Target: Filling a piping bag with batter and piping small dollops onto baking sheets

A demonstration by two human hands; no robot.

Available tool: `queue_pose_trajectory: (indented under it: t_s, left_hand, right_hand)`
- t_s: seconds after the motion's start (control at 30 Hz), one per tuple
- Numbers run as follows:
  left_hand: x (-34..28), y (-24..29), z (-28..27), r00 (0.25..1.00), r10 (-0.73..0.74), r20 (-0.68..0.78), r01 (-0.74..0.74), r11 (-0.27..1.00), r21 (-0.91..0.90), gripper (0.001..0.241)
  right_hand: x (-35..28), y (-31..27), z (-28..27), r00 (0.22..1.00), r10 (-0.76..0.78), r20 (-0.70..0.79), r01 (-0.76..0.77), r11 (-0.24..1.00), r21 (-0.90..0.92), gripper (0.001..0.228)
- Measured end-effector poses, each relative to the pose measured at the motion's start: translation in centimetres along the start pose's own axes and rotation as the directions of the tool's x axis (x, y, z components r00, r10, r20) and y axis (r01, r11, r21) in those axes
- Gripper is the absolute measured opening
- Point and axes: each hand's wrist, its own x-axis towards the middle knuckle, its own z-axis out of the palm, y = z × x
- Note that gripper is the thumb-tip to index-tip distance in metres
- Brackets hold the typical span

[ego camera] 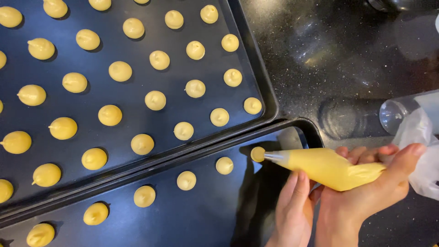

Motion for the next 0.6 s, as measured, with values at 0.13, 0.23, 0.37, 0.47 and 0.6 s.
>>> queue_pose_trajectory:
  t_s: [0.13, 0.23, 0.37, 0.47, 0.6]
  left_hand:
    - [0.6, -0.3, 0.6, 0.999, -0.022, 0.047, 0.023, 0.999, -0.039, 0.059]
    - [0.6, -0.1, 1.3, 0.998, -0.021, 0.060, 0.025, 0.997, -0.066, 0.058]
    - [0.8, -1.6, 0.6, 0.998, 0.001, 0.060, -0.001, 1.000, 0.004, 0.060]
    - [1.0, -1.6, 1.3, 0.996, -0.055, 0.063, 0.037, 0.965, 0.261, 0.061]
    - [1.9, -2.7, 3.1, 0.985, -0.160, 0.057, 0.160, 0.987, 0.014, 0.058]
  right_hand:
    - [0.4, 0.7, -0.1, 0.993, -0.119, -0.014, 0.118, 0.992, -0.032, 0.043]
    - [0.4, 0.6, 0.1, 0.995, -0.095, -0.034, 0.093, 0.994, -0.052, 0.042]
    - [1.8, -0.6, 0.0, 0.995, -0.012, -0.097, 0.017, 0.998, 0.058, 0.041]
    - [4.1, -1.5, -2.1, 0.996, 0.074, -0.043, -0.066, 0.983, 0.173, 0.031]
    - [4.0, -1.8, -0.6, 0.976, -0.122, -0.182, 0.125, 0.992, 0.007, 0.026]
